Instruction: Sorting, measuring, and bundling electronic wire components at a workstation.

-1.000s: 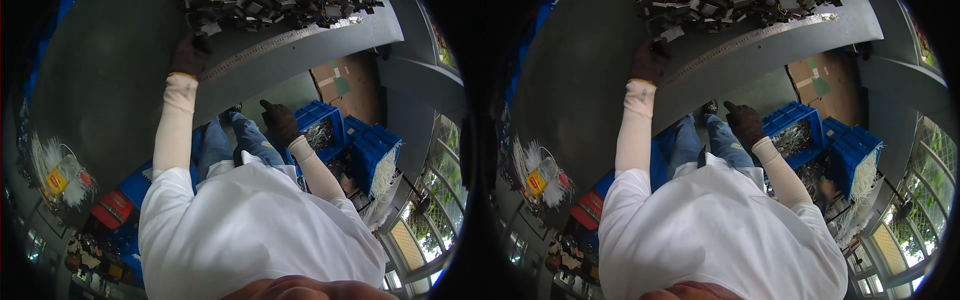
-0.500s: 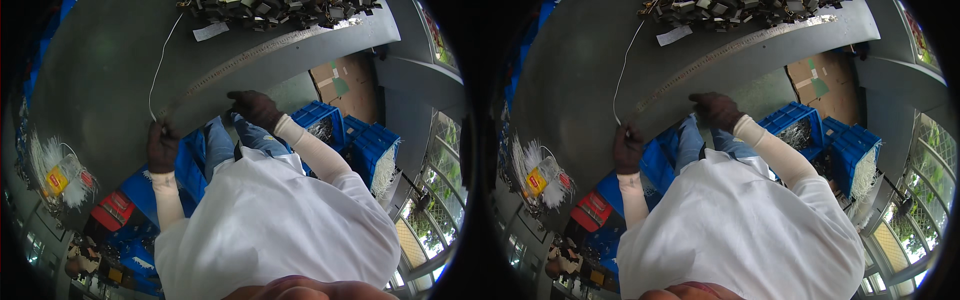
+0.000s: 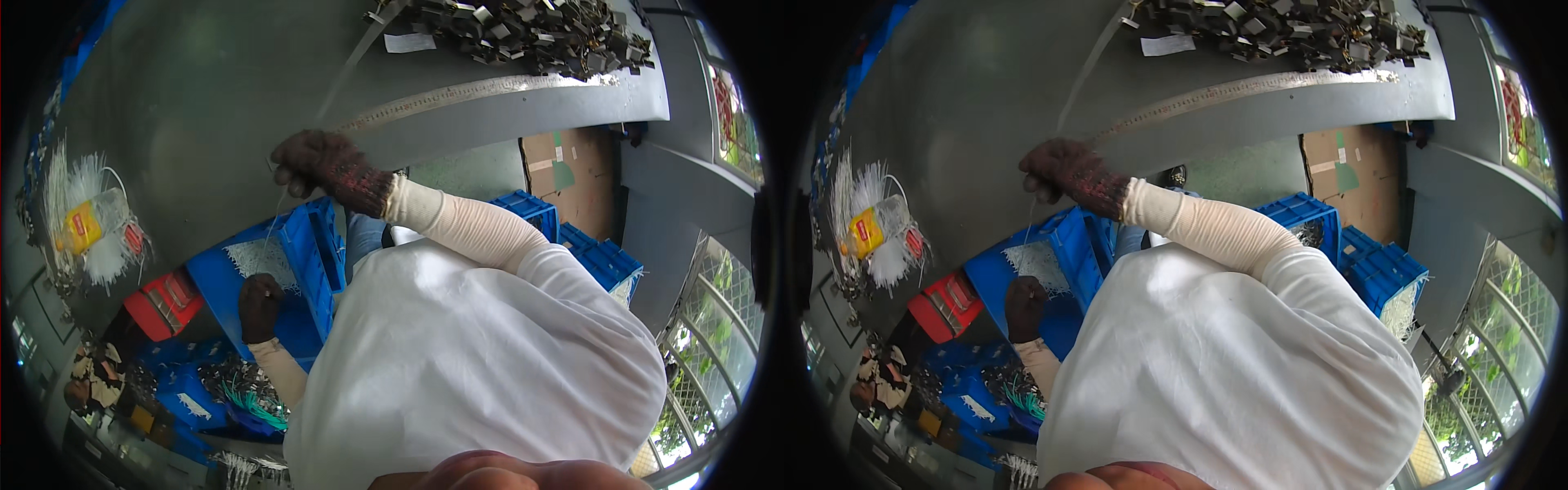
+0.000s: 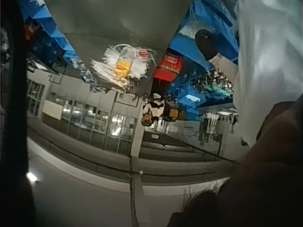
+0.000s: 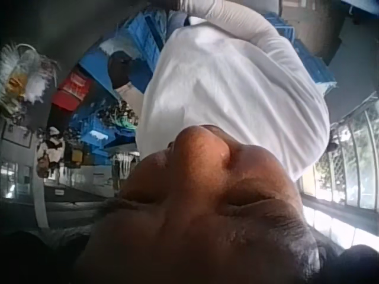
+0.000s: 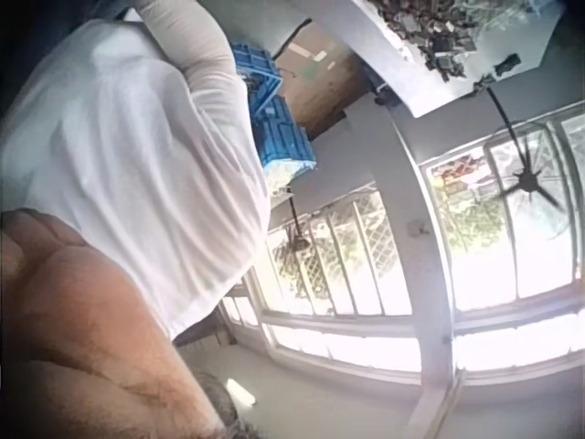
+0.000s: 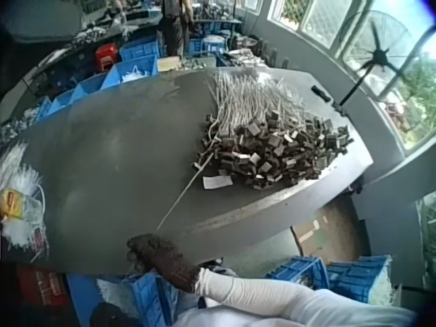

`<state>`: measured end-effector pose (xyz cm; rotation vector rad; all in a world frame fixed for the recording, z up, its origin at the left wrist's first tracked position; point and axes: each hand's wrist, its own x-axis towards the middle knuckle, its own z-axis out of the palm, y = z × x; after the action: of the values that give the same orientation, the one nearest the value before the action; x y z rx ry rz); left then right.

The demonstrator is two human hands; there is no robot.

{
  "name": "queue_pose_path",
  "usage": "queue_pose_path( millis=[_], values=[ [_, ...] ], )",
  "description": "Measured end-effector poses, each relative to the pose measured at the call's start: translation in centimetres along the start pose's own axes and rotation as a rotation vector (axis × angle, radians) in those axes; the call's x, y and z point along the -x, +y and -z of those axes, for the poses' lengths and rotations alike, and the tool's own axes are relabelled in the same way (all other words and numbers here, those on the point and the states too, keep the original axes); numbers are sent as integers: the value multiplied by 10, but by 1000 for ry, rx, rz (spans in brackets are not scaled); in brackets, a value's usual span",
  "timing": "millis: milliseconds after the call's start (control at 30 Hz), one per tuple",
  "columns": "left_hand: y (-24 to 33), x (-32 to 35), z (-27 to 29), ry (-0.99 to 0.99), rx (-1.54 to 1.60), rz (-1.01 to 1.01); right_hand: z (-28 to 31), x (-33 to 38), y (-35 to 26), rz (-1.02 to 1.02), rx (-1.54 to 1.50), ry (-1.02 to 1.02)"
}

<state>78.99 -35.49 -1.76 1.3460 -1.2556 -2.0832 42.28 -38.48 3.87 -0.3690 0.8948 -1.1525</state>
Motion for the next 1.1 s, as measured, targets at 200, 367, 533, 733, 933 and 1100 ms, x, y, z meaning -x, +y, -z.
queue_pose_path(
  millis=[200,367,533,733,933,1100],
  values=[
    [2,-32,-9,424,-227,0,60,32,27,116,31,259],
    [-17,-101,5,448,-105,-182,159,61,29,-34,-230,601],
    [-11,-174,-35,583,-507,-211,197,95,27,-27,1053,515],
    [-35,-209,-35,600,-837,-310,195,85,13,-239,1140,696],
    [-26,-212,-48,534,-578,-223,232,76,26,102,1393,813],
    [-10,-210,-71,627,-602,-237,293,82,45,194,729,944]
  ],
)
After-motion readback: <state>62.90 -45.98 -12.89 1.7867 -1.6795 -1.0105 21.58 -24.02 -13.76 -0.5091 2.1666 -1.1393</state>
